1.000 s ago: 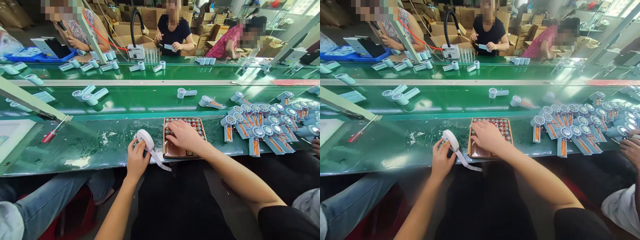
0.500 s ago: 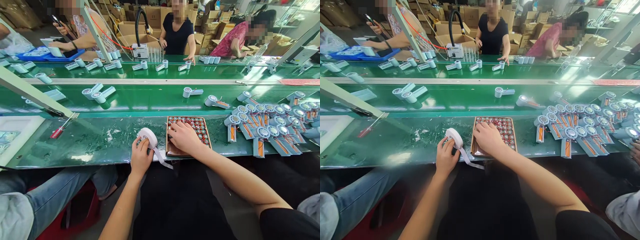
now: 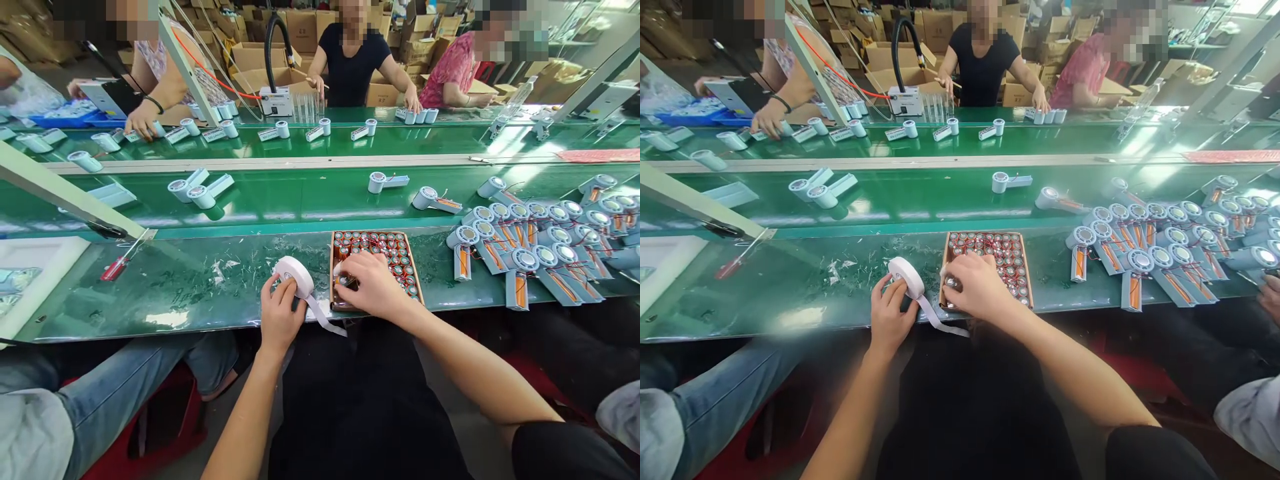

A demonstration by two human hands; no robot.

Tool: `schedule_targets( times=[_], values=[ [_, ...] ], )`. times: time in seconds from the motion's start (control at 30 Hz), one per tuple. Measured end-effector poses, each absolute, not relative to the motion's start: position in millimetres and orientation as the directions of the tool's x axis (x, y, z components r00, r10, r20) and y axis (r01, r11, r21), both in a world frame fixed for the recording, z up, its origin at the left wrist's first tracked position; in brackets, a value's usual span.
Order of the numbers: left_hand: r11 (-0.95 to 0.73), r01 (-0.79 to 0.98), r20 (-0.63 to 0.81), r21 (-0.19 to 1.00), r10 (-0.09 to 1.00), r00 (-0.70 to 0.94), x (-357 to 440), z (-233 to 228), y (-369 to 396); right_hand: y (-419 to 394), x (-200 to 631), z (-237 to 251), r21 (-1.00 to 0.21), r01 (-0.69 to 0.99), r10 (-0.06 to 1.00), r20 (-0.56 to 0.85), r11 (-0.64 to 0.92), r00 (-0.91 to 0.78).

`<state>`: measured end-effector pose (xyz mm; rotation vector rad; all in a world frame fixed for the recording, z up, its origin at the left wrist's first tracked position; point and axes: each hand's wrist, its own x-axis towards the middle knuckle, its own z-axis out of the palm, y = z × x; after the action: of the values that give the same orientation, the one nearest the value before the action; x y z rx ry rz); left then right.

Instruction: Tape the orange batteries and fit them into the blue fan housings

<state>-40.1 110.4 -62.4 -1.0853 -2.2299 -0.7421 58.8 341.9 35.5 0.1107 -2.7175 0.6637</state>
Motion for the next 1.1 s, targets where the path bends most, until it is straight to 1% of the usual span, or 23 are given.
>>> schedule_targets(
  times=[0.07,0.1,0.17,0.23,0.33,0.4,0.47,0.5,0.6,0.67,0.77,0.9,0.97,1.03,1.1],
  values=[
    [0.476,0.844,0.706,0.248,0.508,-0.494,-31,-49,107,350,69,46,-0.606,-0.221,0.115,0.464,0.764,-0.878],
    [0.454,0.857,0.718,0.243,0.51,-0.474,-26,-40,106,355,76,51,-0.665,-0.276,0.163,0.518,0.694,-0.84],
    [0.423,0.881,0.721,0.21,0.542,-0.432,-13,-22,103,363,95,58,-0.727,-0.384,0.231,0.589,0.569,-0.774],
    [0.399,0.906,0.691,0.145,0.614,-0.381,-2,-5,101,369,115,62,-0.744,-0.431,0.256,0.61,0.511,-0.75],
    [0.358,0.933,0.598,0.031,0.741,-0.304,6,12,97,372,139,63,-0.76,-0.378,0.247,0.563,0.529,-0.788],
    [0.288,0.957,0.539,-0.042,0.813,-0.221,7,17,95,371,147,64,-0.759,-0.315,0.259,0.529,0.569,-0.808],
    [0.2,0.974,0.494,-0.104,0.861,-0.124,7,20,95,368,150,63,-0.725,-0.28,0.246,0.528,0.629,-0.813],
    [0.157,0.979,0.478,-0.133,0.875,-0.076,7,22,96,367,150,63,-0.702,-0.269,0.223,0.524,0.66,-0.822],
    [0.069,0.976,0.44,-0.207,0.898,0.03,9,30,103,366,145,58,-0.66,-0.268,0.135,0.492,0.702,-0.86],
    [0.033,0.967,0.403,-0.252,0.912,0.074,11,36,110,366,143,52,-0.665,-0.254,0.113,0.456,0.702,-0.883],
    [0.024,0.955,0.388,-0.295,0.917,0.097,14,42,116,364,145,42,-0.717,-0.232,0.149,0.425,0.657,-0.893],
    [0.036,0.96,0.429,-0.279,0.899,0.091,19,41,119,355,160,31,-0.798,-0.25,0.189,0.41,0.549,-0.892],
    [0.025,0.961,0.427,-0.274,0.899,0.098,21,39,121,352,170,27,-0.849,-0.154,0.242,0.311,0.506,-0.919],
    [0.017,0.962,0.429,-0.273,0.897,0.106,22,38,124,353,178,26,-0.902,-0.023,0.285,0.161,0.432,-0.945],
    [-0.004,0.965,0.43,-0.262,0.895,0.12,21,39,128,358,183,27,-0.928,0.07,0.268,0.033,0.366,-0.963]
  ],
)
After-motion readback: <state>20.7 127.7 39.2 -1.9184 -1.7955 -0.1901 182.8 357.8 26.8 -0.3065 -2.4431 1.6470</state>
